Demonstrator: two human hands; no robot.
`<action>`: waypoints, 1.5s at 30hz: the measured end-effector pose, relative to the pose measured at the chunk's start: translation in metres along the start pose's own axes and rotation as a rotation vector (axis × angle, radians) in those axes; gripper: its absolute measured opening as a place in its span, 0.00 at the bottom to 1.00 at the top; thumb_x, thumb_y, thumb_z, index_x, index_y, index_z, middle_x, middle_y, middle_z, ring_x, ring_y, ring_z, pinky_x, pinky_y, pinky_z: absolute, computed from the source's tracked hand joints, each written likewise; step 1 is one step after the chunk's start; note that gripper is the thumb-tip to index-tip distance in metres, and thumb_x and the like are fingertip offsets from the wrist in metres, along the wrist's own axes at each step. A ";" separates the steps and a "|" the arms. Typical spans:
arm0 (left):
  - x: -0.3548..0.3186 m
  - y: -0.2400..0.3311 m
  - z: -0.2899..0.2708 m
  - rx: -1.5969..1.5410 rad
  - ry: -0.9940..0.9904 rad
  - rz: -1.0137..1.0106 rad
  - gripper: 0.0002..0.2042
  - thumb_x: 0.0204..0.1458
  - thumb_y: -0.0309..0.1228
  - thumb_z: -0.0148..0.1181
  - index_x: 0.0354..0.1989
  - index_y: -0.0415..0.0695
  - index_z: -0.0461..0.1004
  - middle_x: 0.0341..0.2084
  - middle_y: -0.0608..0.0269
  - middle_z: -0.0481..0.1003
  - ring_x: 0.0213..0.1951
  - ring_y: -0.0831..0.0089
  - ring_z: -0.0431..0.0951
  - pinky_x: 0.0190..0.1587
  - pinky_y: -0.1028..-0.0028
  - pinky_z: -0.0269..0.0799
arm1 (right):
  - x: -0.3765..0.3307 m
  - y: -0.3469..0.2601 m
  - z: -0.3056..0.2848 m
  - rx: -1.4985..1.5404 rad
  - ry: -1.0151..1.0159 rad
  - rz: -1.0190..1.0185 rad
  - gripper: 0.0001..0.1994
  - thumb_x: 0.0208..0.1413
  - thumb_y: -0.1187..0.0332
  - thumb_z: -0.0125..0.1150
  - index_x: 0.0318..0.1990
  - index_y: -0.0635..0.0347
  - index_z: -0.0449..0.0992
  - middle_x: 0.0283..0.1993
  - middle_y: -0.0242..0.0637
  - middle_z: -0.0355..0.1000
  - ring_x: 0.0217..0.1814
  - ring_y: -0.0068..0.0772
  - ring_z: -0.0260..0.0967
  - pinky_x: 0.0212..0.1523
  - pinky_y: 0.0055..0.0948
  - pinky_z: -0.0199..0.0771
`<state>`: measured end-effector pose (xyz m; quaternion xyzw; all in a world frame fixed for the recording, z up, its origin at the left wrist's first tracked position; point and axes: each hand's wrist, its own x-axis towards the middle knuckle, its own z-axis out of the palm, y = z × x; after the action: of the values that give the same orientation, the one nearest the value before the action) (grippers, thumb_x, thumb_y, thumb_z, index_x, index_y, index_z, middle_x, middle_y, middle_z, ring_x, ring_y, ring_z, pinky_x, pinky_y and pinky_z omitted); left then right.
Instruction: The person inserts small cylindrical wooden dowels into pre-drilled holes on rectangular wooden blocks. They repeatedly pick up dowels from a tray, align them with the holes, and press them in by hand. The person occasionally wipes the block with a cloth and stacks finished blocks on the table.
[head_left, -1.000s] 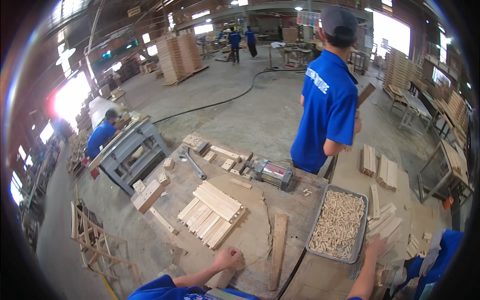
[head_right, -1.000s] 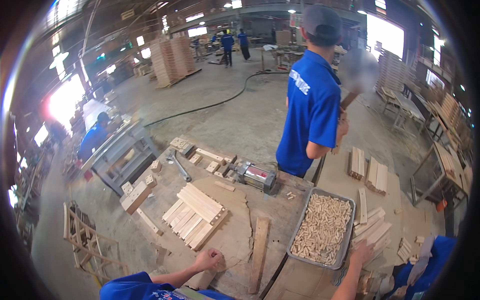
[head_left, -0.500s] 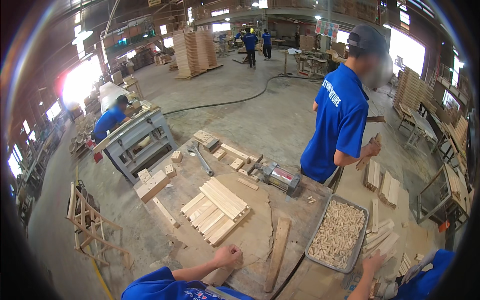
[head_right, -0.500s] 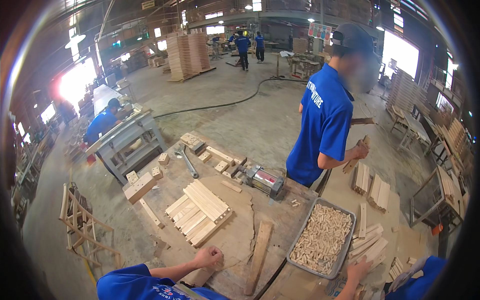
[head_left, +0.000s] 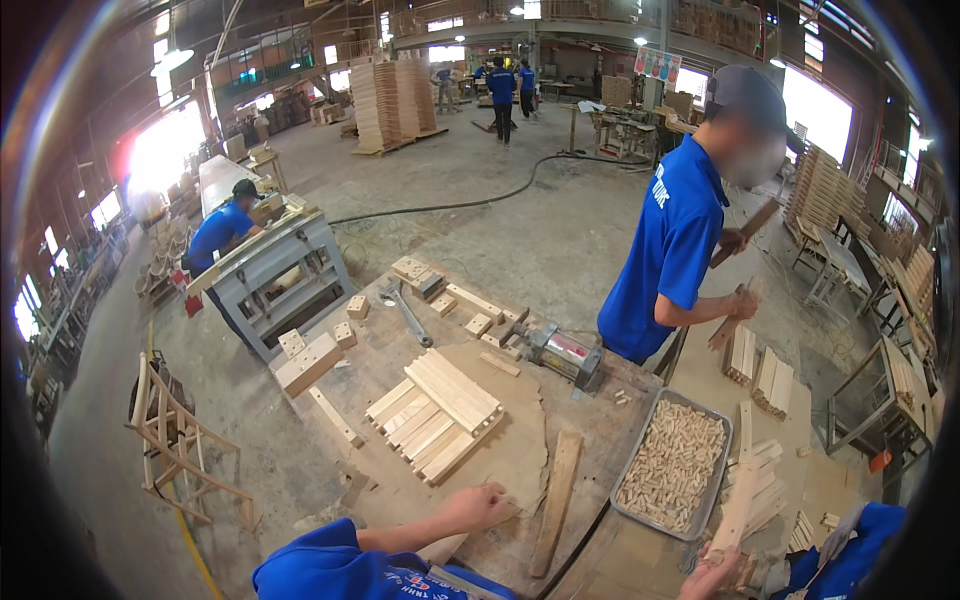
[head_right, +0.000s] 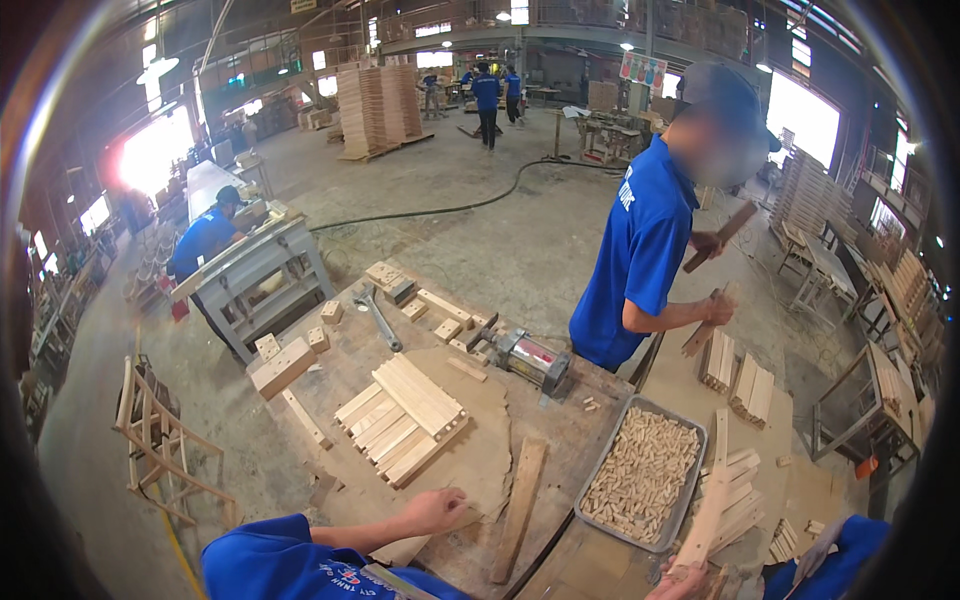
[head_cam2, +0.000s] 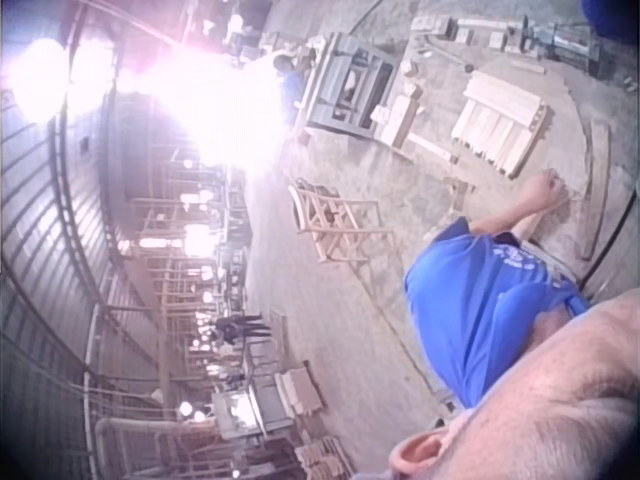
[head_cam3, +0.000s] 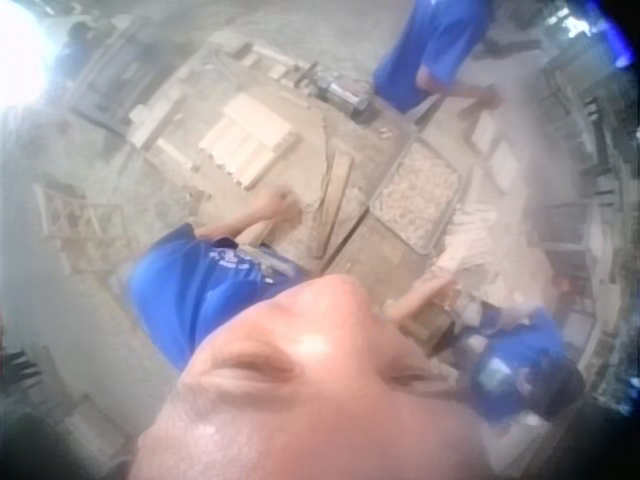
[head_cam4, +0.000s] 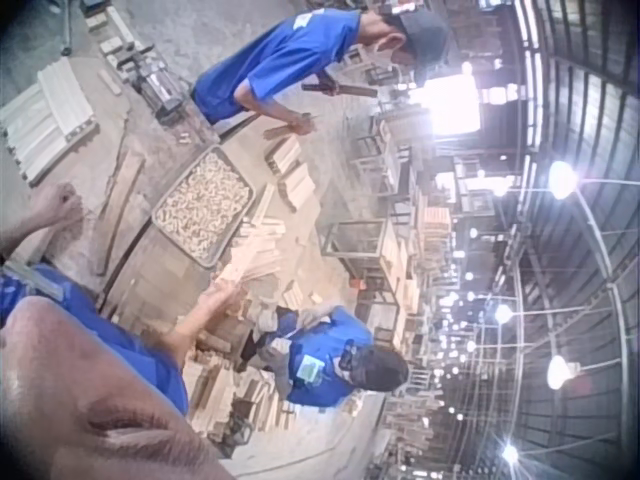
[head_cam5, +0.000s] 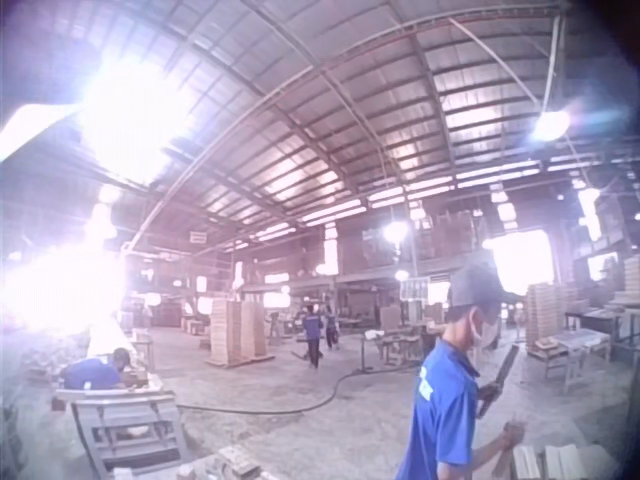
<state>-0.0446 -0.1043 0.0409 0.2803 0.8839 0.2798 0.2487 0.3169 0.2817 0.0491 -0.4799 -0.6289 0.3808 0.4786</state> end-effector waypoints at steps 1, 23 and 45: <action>-0.002 0.010 0.003 0.034 0.064 0.152 0.20 0.64 0.46 0.62 0.57 0.48 0.80 0.44 0.54 0.84 0.49 0.54 0.84 0.50 0.58 0.80 | -0.016 -0.006 -0.012 -0.214 -0.079 -0.063 0.23 0.69 0.65 0.59 0.69 0.63 0.71 0.58 0.51 0.76 0.59 0.51 0.75 0.56 0.46 0.77; -0.036 0.104 -0.049 -0.346 -0.429 0.462 0.39 0.50 0.55 0.76 0.62 0.37 0.73 0.48 0.43 0.83 0.50 0.50 0.83 0.55 0.59 0.77 | -0.151 -0.144 0.128 0.613 -1.089 0.263 0.18 0.63 0.74 0.70 0.58 0.62 0.74 0.45 0.31 0.79 0.42 0.23 0.76 0.47 0.26 0.77; -0.049 0.058 -0.030 -0.506 -0.246 0.451 0.35 0.51 0.50 0.79 0.59 0.40 0.73 0.43 0.50 0.84 0.45 0.53 0.84 0.49 0.59 0.78 | -0.168 -0.167 0.174 0.428 -1.159 0.074 0.30 0.42 0.80 0.85 0.54 0.67 0.76 0.50 0.33 0.71 0.50 0.27 0.77 0.49 0.30 0.81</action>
<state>-0.0065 -0.1063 0.1133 0.4296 0.6660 0.5017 0.3465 0.1222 0.0740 0.1220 -0.1099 -0.6793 0.7137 0.1310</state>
